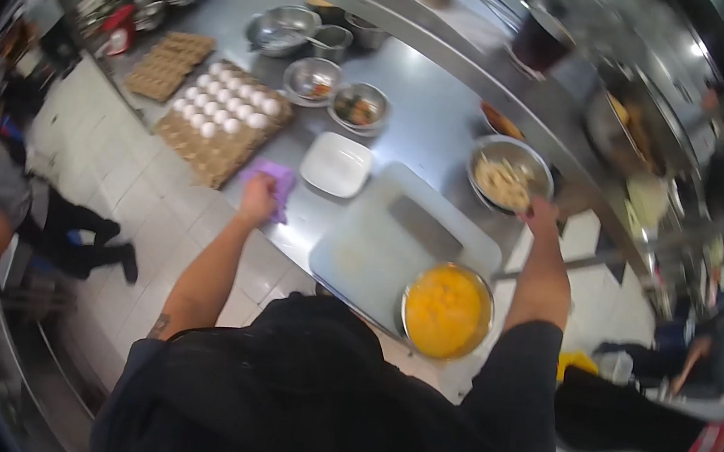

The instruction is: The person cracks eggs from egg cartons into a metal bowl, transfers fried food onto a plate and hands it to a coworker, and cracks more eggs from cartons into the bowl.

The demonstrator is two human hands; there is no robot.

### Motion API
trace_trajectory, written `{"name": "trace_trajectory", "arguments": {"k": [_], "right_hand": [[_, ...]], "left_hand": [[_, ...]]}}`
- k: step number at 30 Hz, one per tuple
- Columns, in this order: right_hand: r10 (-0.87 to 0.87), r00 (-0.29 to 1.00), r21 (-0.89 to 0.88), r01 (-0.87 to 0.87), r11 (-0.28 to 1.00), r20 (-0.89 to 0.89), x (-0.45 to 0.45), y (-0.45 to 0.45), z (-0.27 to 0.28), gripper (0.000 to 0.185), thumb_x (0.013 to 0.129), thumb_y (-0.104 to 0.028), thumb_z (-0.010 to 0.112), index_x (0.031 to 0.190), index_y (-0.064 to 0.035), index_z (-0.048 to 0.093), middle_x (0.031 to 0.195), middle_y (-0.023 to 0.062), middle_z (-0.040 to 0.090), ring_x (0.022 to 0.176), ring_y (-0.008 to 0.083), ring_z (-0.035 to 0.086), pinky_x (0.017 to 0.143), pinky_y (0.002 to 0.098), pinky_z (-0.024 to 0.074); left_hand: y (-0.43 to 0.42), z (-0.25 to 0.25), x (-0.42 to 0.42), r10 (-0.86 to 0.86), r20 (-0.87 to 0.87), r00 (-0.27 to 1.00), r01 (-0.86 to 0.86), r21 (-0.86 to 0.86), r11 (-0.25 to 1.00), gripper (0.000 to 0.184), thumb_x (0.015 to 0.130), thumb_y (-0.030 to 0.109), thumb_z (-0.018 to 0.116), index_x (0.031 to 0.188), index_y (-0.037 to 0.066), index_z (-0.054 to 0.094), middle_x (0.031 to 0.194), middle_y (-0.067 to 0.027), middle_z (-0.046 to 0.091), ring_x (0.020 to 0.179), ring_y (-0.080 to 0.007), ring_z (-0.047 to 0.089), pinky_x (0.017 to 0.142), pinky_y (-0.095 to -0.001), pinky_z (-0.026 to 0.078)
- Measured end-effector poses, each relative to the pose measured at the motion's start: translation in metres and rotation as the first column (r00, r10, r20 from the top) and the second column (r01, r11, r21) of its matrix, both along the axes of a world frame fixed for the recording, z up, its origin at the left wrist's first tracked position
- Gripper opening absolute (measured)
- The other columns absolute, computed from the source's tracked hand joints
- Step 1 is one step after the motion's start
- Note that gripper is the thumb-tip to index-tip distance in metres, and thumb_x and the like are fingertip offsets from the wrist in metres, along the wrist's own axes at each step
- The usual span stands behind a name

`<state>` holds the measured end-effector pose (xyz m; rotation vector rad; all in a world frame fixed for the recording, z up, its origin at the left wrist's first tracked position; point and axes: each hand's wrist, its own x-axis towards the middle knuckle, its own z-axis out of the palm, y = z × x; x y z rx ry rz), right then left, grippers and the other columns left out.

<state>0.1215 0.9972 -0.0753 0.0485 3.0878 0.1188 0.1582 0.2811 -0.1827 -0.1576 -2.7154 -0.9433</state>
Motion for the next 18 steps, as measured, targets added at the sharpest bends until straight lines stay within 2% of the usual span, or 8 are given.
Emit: {"name": "trace_trajectory", "arguments": {"k": [2, 4, 5, 9, 11, 12, 14, 18], "right_hand": [[-0.102, 0.986, -0.717, -0.024, 0.697, -0.133, -0.029, 0.053, -0.07, 0.027, 0.079, -0.015, 0.077, 0.099, -0.003, 0.063, 0.098, 0.0134, 0.067, 0.075, 0.0263, 0.068, 0.062, 0.0384, 0.0577], [-0.517, 0.839, -0.972, 0.228, 0.051, 0.17, -0.013, -0.024, -0.017, 0.021, 0.077, -0.008, 0.072, 0.095, -0.0007, 0.063, 0.094, 0.0127, 0.066, 0.073, 0.0259, 0.068, 0.06, 0.0404, 0.0618], [-0.668, 0.677, -0.947, 0.15, -0.283, 0.307, -0.003, -0.07, 0.016, 0.018, 0.077, -0.004, 0.07, 0.092, 0.0005, 0.062, 0.091, 0.0124, 0.065, 0.073, 0.0257, 0.067, 0.06, 0.0414, 0.0638], [-0.658, 0.739, -0.981, 0.014, -0.195, 0.142, 0.025, -0.195, 0.07, 0.031, 0.078, 0.001, 0.063, 0.108, 0.0025, 0.06, 0.094, 0.0143, 0.067, 0.06, 0.0247, 0.067, 0.042, 0.0344, 0.0587], [-0.599, 0.782, -0.977, 0.056, -0.206, 0.171, 0.019, -0.231, 0.061, 0.028, 0.079, 0.002, 0.061, 0.107, 0.0029, 0.06, 0.093, 0.0147, 0.067, 0.066, 0.0248, 0.067, 0.048, 0.0363, 0.059], [-0.553, 0.809, -0.973, 0.095, -0.212, 0.199, 0.019, -0.242, 0.056, 0.026, 0.081, 0.003, 0.06, 0.106, 0.0033, 0.06, 0.092, 0.0151, 0.067, 0.073, 0.0249, 0.068, 0.054, 0.0383, 0.0593], [-0.451, 0.812, -0.905, 0.206, -0.372, 0.37, 0.003, -0.249, 0.025, 0.021, 0.081, 0.003, 0.059, 0.102, 0.0026, 0.06, 0.091, 0.0149, 0.067, 0.076, 0.027, 0.069, 0.059, 0.0406, 0.0605], [-0.336, 0.818, -0.79, 0.216, -0.575, 0.468, -0.01, -0.283, -0.004, 0.017, 0.082, 0.003, 0.058, 0.1, 0.0016, 0.059, 0.09, 0.0141, 0.067, 0.079, 0.0279, 0.068, 0.063, 0.0408, 0.0609]], "left_hand": [[0.0, 0.01, 0.0, -0.021, 0.109, 0.994, 0.018, 0.033, 0.999, 0.016, 0.07, 0.003, 0.062, 0.083, 0.003, 0.069, 0.09, -0.0187, 0.066, 0.088, -0.0378, 0.064, 0.079, -0.0476, 0.05], [-0.008, 0.013, -0.003, -0.011, 0.187, 0.982, -0.027, 0.198, 0.98, 0.017, 0.073, 0.011, 0.065, 0.088, 0.005, 0.072, 0.093, -0.0177, 0.067, 0.09, -0.0357, 0.065, 0.081, -0.044, 0.051], [-0.009, 0.01, -0.007, 0.012, 0.266, 0.964, -0.075, 0.227, 0.971, 0.02, 0.078, 0.021, 0.067, 0.093, 0.008, 0.074, 0.095, -0.0156, 0.068, 0.091, -0.0341, 0.066, 0.083, -0.0436, 0.051], [0.027, 0.047, 0.005, 0.262, 0.208, 0.943, -0.316, 0.296, 0.901, 0.026, 0.083, 0.026, 0.07, 0.098, 0.005, 0.072, 0.098, -0.0161, 0.068, 0.097, -0.0319, 0.064, 0.089, -0.0398, 0.049], [0.05, 0.063, 0.003, 0.382, -0.131, 0.915, -0.323, 0.328, 0.888, 0.035, 0.088, 0.033, 0.066, 0.109, 0.005, 0.069, 0.113, -0.0173, 0.065, 0.106, -0.0363, 0.061, 0.094, -0.0445, 0.047], [0.057, 0.069, -0.001, 0.381, -0.131, 0.915, -0.323, 0.327, 0.888, 0.035, 0.088, 0.033, 0.066, 0.109, 0.005, 0.069, 0.113, -0.0173, 0.065, 0.106, -0.0363, 0.061, 0.094, -0.0445, 0.047], [0.071, 0.077, -0.006, 0.304, -0.015, 0.953, -0.263, 0.459, 0.849, 0.04, 0.091, 0.034, 0.065, 0.116, 0.003, 0.067, 0.119, -0.0192, 0.062, 0.112, -0.0383, 0.058, 0.098, -0.0443, 0.045], [0.062, 0.056, -0.007, 0.291, -0.088, 0.953, -0.228, 0.426, 0.876, 0.043, 0.092, 0.036, 0.063, 0.12, 0.004, 0.066, 0.117, -0.0194, 0.063, 0.112, -0.0383, 0.059, 0.098, -0.046, 0.045]]}}
